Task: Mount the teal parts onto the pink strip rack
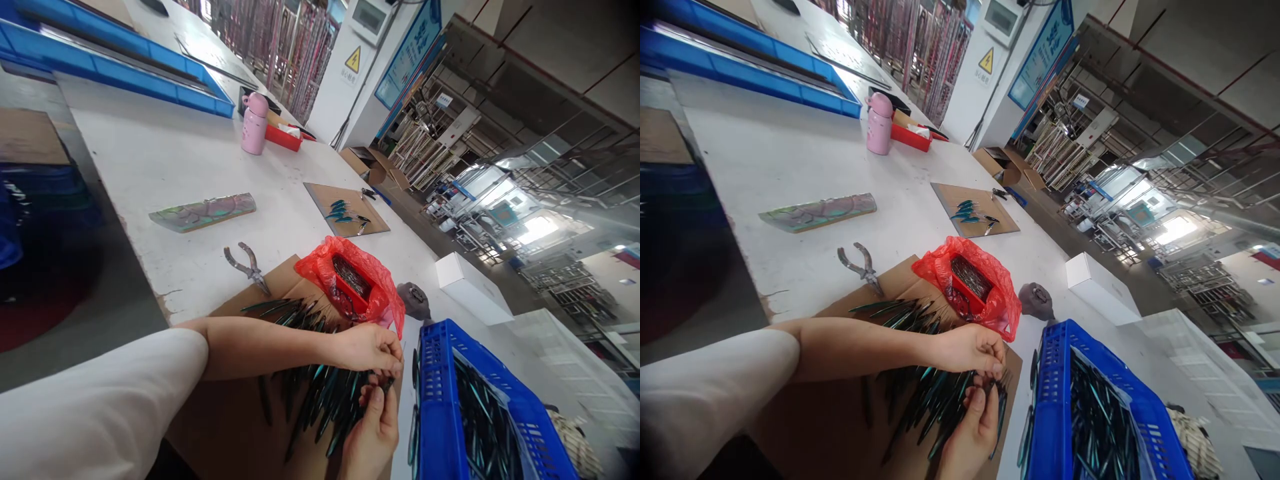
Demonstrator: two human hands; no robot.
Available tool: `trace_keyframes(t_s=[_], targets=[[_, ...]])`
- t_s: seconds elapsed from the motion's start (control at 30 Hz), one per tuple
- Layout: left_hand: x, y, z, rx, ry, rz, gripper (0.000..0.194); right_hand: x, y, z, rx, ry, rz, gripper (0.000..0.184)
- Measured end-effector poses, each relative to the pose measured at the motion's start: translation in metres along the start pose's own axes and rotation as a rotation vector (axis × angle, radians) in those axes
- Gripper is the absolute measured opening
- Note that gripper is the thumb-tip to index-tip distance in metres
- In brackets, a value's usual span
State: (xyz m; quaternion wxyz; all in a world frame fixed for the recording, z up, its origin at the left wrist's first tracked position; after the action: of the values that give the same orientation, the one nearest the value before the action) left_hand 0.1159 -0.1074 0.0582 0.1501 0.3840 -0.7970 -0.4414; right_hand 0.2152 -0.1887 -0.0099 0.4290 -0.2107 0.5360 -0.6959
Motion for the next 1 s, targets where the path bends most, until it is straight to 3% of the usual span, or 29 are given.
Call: trace_keyframes(t_s=[0.63,1.0], targets=[[0.0015,0.0000,-0.0018,-0.158,-0.058,0.003,0.015,0.0032,0.0017,0.0042,0.009,0.025,-0.055,0.047],[0.0031,0.0007,-0.0037,-0.108,-0.042,0.012,0.013,0.0039,0.0046,0.0060,0.033,0.019,-0.077,0.051]])
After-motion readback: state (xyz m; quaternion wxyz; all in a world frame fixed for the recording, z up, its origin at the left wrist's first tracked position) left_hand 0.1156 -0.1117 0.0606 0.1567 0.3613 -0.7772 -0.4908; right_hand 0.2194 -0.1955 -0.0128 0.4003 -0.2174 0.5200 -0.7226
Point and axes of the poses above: each hand's wrist, its own x-axis away from the middle knuckle, its own z-axis out of the back of the hand, y = z × x, the point moved 7 cm from there along -x, towards the middle knuckle, and after that the axes turned 13 degrees about x, right-handed, at the moved point
